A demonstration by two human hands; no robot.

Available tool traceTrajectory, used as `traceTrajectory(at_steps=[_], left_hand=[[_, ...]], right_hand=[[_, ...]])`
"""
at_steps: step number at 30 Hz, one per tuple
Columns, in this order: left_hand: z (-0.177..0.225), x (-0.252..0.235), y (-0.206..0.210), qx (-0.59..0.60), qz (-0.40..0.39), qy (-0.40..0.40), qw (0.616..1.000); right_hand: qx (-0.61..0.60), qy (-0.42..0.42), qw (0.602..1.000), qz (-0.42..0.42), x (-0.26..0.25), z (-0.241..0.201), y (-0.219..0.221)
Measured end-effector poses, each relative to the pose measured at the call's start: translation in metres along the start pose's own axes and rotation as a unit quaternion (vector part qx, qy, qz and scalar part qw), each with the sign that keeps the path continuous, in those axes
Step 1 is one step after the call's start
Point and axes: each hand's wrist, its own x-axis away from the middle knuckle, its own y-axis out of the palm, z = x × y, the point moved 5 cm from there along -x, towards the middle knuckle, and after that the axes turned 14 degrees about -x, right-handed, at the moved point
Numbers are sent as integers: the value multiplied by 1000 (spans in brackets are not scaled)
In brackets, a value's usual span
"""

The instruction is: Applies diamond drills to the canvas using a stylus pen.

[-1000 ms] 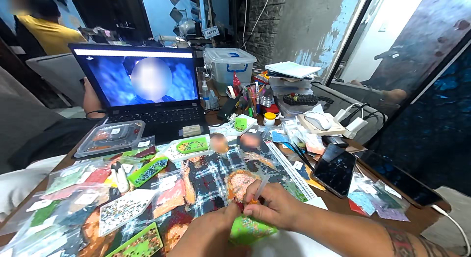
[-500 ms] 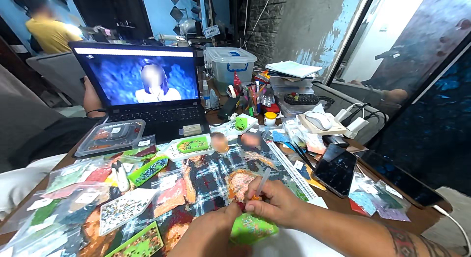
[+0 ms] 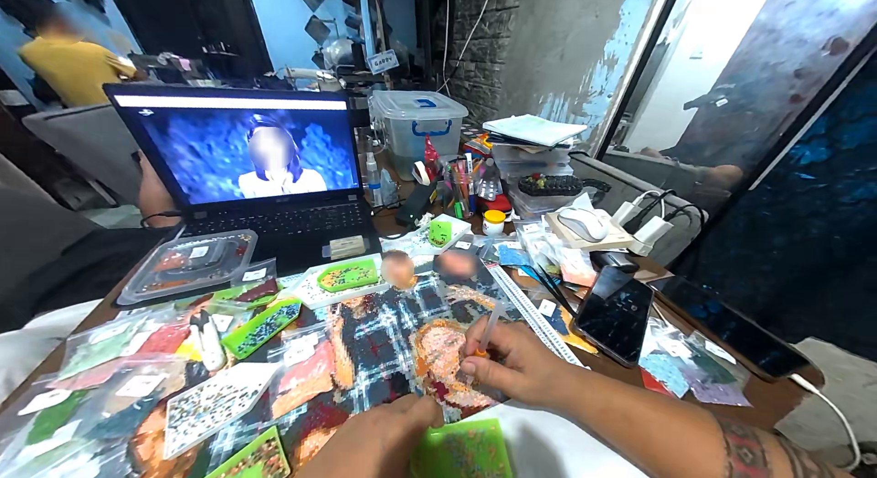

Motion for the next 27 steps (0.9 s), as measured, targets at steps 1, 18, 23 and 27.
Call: traceTrajectory(at_steps=[1, 18, 23, 27], left_hand=[[0, 0, 0, 0, 0, 0, 1000], [1, 1, 1, -6, -5, -8, 1000], [2, 0, 0, -12, -21, -29, 999], [3, -1, -1, -13, -26, -41, 999]], right_hand=[[3, 0, 1000, 0, 0, 0, 1], [11, 1, 1000, -26, 0, 0, 6], [52, -32, 997, -42, 0, -3, 10], [74, -44, 995, -46, 1, -7, 12]])
